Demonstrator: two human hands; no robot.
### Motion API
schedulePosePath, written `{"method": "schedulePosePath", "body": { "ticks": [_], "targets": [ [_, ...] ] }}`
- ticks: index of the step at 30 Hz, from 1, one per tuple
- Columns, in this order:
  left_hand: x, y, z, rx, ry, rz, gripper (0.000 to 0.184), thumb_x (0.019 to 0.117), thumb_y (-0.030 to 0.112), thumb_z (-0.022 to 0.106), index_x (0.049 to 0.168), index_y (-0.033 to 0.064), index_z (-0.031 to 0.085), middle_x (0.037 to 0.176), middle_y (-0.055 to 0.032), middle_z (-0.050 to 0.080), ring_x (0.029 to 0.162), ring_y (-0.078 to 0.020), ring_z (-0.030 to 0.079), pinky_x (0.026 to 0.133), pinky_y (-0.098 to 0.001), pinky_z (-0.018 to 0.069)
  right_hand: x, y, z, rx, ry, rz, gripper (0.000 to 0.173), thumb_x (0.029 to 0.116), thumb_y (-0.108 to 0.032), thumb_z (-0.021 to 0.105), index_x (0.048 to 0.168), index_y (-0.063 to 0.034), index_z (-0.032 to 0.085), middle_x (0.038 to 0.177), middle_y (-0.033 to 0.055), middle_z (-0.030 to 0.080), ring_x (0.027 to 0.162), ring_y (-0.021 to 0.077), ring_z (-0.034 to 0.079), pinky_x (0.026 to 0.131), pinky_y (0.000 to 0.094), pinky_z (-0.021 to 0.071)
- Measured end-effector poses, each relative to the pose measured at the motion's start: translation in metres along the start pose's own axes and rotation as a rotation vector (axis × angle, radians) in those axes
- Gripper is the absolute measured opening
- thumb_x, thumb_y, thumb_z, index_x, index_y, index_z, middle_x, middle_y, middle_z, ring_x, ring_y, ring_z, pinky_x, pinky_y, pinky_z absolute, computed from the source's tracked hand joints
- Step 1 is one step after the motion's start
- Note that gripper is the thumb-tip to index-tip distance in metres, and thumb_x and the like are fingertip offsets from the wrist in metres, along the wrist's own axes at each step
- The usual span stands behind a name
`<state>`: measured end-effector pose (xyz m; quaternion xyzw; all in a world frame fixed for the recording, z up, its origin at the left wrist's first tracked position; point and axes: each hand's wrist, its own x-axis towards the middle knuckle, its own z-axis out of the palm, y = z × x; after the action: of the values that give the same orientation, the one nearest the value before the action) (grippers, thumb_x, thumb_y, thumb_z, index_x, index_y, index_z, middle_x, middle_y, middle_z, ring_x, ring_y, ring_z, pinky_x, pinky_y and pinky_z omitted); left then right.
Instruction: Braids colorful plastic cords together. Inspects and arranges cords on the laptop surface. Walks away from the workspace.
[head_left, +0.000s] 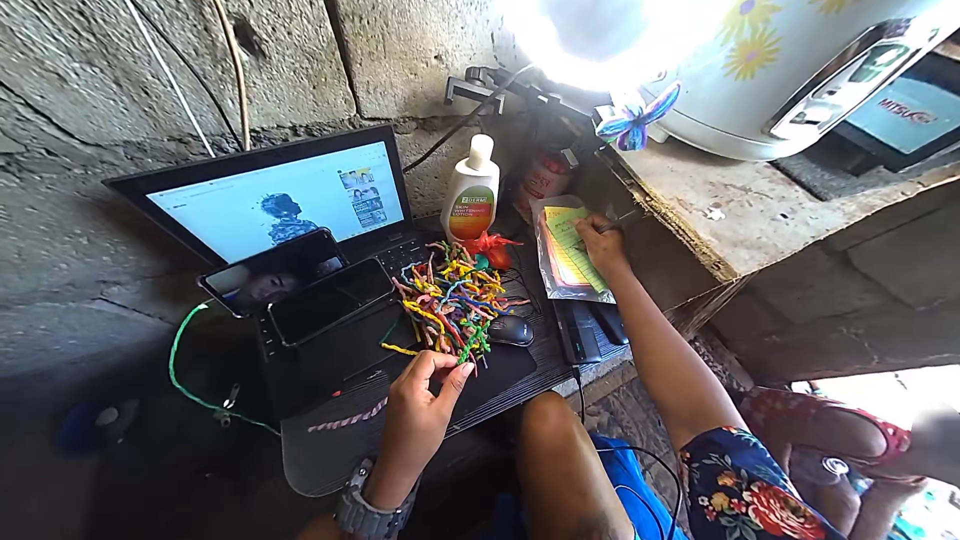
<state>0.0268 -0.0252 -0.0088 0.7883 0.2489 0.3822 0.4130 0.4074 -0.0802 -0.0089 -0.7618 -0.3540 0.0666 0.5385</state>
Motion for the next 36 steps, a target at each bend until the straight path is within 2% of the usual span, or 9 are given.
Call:
{"method": "schedulePosePath", "body": {
  "ticks": [11, 16, 18, 21, 26, 28, 30, 32, 36],
  "targets": [
    [0.001, 0.000, -0.002, -0.017, 0.002, -0.002, 0.020, 0.0954, 0.023, 0.068, 0.097, 0.0029, 0.070, 0.090, -0.0006, 0.070, 0.084, 0.0030, 0.065, 0.079, -0.0118, 0.0531, 0.000, -0.001, 0.002, -0.091, 0.009, -0.010, 0.034, 0.1021, -0.019, 0.059, 0.071, -0.0082, 0.050, 0.063, -0.0050, 0.042, 0.056, 0.0011, 0.041, 0.058, 0.0206, 0.0372],
    [0.003, 0.000, -0.007, -0.030, 0.007, -0.006, 0.020, 0.0955, 0.022, 0.068, 0.098, 0.0018, 0.071, 0.092, -0.0020, 0.070, 0.086, 0.0021, 0.065, 0.080, -0.0116, 0.0527, 0.011, -0.011, -0.009, -0.025, -0.001, 0.075, 0.031, 0.1069, -0.026, 0.053, 0.095, 0.0025, 0.059, 0.078, 0.0011, 0.053, 0.067, 0.0030, 0.049, 0.067, 0.0228, 0.0452],
    [0.004, 0.001, -0.008, -0.050, 0.008, -0.022, 0.021, 0.0963, 0.021, 0.067, 0.099, 0.0015, 0.072, 0.093, -0.0030, 0.071, 0.086, 0.0012, 0.065, 0.081, -0.0126, 0.0528, 0.010, -0.022, -0.021, -0.155, -0.090, 0.063, 0.031, 0.1057, -0.024, 0.055, 0.108, 0.0072, 0.056, 0.084, 0.0089, 0.055, 0.070, 0.0117, 0.052, 0.070, 0.0322, 0.0490],
    [0.004, 0.002, -0.010, -0.103, -0.007, -0.085, 0.022, 0.0978, 0.019, 0.065, 0.104, -0.0004, 0.073, 0.097, -0.0073, 0.073, 0.088, -0.0040, 0.069, 0.082, -0.0183, 0.0559, 0.006, -0.022, -0.034, -0.433, -0.219, 0.141, 0.050, 0.1017, -0.030, 0.065, 0.131, 0.0086, 0.052, 0.111, 0.0347, 0.062, 0.097, 0.0483, 0.062, 0.087, 0.0670, 0.0478],
    [0.007, 0.012, -0.016, -0.279, -0.091, -0.257, 0.024, 0.1000, 0.013, 0.062, 0.116, -0.0023, 0.071, 0.107, -0.0081, 0.073, 0.095, -0.0038, 0.069, 0.089, -0.0209, 0.0557, -0.002, -0.033, -0.038, -0.619, -0.212, 0.105, 0.060, 0.1026, -0.035, 0.062, 0.145, 0.0056, 0.048, 0.140, 0.0383, 0.050, 0.130, 0.0553, 0.049, 0.107, 0.0709, 0.0358],
    [0.008, 0.017, -0.020, -0.423, -0.128, -0.351, 0.021, 0.1010, 0.010, 0.060, 0.115, -0.0041, 0.069, 0.101, -0.0035, 0.072, 0.088, -0.0007, 0.068, 0.085, -0.0192, 0.0557, -0.022, -0.062, -0.031, -0.494, -0.192, -0.026, 0.053, 0.1048, -0.032, 0.058, 0.143, 0.0042, 0.052, 0.136, 0.0357, 0.053, 0.124, 0.0506, 0.054, 0.103, 0.0672, 0.0407],
    [0.008, 0.021, -0.025, -0.593, -0.168, -0.445, 0.020, 0.1024, 0.006, 0.055, 0.114, -0.0042, 0.067, 0.094, 0.0005, 0.071, 0.082, -0.0010, 0.066, 0.081, -0.0195, 0.0550, -0.061, -0.099, -0.010, -0.240, -0.311, -0.067, 0.039, 0.1076, -0.026, 0.046, 0.134, -0.0011, 0.061, 0.116, 0.0150, 0.066, 0.096, 0.0211, 0.063, 0.083, 0.0410, 0.0522],
    [0.006, 0.024, -0.029, -0.734, -0.219, -0.503, 0.019, 0.1036, 0.005, 0.051, 0.112, -0.0020, 0.067, 0.087, 0.0042, 0.069, 0.078, -0.0014, 0.065, 0.078, -0.0194, 0.0548, -0.103, -0.121, 0.022, 0.093, -0.606, -0.031, 0.043, 0.1070, -0.027, 0.033, 0.123, -0.0056, 0.066, 0.099, -0.0052, 0.069, 0.074, -0.0007, 0.057, 0.068, 0.0206, 0.0486],
    [-0.002, 0.022, -0.032, -0.942, -0.358, -0.537, 0.024, 0.1051, 0.008, 0.045, 0.106, 0.0056, 0.068, 0.083, 0.0073, 0.068, 0.077, -0.0017, 0.064, 0.076, -0.0198, 0.0539, -0.154, -0.125, 0.081, 0.704, -0.967, 0.077, 0.046, 0.1040, -0.047, 0.051, 0.122, -0.0099, 0.071, 0.102, -0.0070, 0.072, 0.080, -0.0005, 0.064, 0.074, 0.0189, 0.0543]
  ]
}}
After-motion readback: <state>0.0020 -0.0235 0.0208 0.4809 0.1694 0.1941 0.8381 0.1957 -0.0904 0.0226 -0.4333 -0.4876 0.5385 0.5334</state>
